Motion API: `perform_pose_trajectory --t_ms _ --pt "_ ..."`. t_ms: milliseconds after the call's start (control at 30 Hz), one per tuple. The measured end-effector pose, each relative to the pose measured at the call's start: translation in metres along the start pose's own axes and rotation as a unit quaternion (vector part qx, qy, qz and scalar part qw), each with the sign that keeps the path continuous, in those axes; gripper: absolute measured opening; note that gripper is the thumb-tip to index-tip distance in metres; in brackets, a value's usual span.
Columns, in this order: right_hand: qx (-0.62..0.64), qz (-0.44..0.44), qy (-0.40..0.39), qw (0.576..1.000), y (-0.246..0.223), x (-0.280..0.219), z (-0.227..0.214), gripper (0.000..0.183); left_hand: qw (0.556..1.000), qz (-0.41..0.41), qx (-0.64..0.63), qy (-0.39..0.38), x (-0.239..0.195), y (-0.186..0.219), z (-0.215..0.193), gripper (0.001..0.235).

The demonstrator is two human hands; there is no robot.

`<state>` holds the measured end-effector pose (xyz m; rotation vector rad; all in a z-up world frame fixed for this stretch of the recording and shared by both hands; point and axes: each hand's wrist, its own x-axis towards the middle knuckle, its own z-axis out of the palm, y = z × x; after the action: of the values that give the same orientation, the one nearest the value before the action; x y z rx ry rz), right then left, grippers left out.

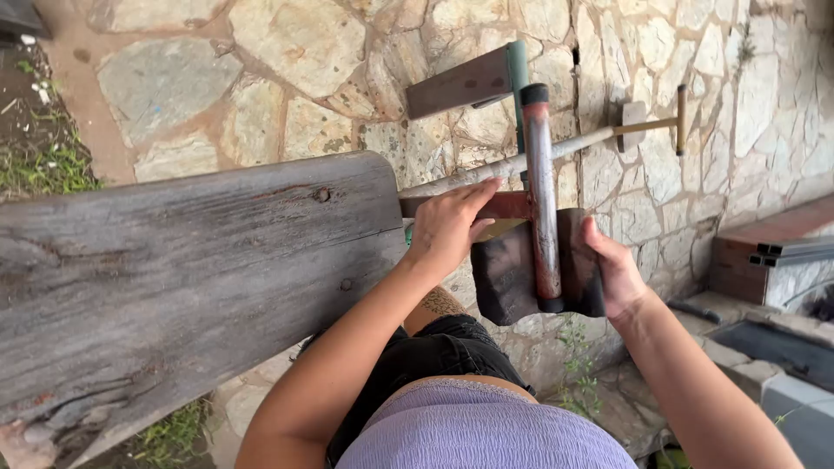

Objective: Wet sanding a metal frame with sandpaper and water

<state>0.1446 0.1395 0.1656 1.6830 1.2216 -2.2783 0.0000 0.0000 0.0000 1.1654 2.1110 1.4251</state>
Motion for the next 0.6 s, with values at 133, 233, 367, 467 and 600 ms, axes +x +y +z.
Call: perform_pose_trajectory --t_ms 133,233,367,467,600 --pt "-0.077 0.015 0.014 0.997 -0.026 -0.013 -0.049 0.050 0.997 -0.057 -0.049 0.004 0.011 0.033 -0.029 0.042" --pt "-0.125 -0.006 0.051 0.991 -0.027 0.014 -0.055 0.050 0.997 -0.049 0.050 -0.014 0.017 0.025 -0.015 0.048" --pt "-0.042 -0.004 -0.007 0.999 -0.013 0.026 -0.022 0.055 0.992 -0.098 -0.074 0.005 0.018 0.055 -0.052 0.044" --pt "-0.069 0.001 -0.006 0.998 -0.033 -0.001 0.006 0.057 0.988 -0.147 -0.037 0.032 -0.011 0.078 -0.073 0.057" --pt "-0.059 -0.011 -0.052 0.997 -0.055 0.037 -0.061 0.054 0.916 -0.217 -0.248 0.229 -0.062 0.103 -0.055 0.066"
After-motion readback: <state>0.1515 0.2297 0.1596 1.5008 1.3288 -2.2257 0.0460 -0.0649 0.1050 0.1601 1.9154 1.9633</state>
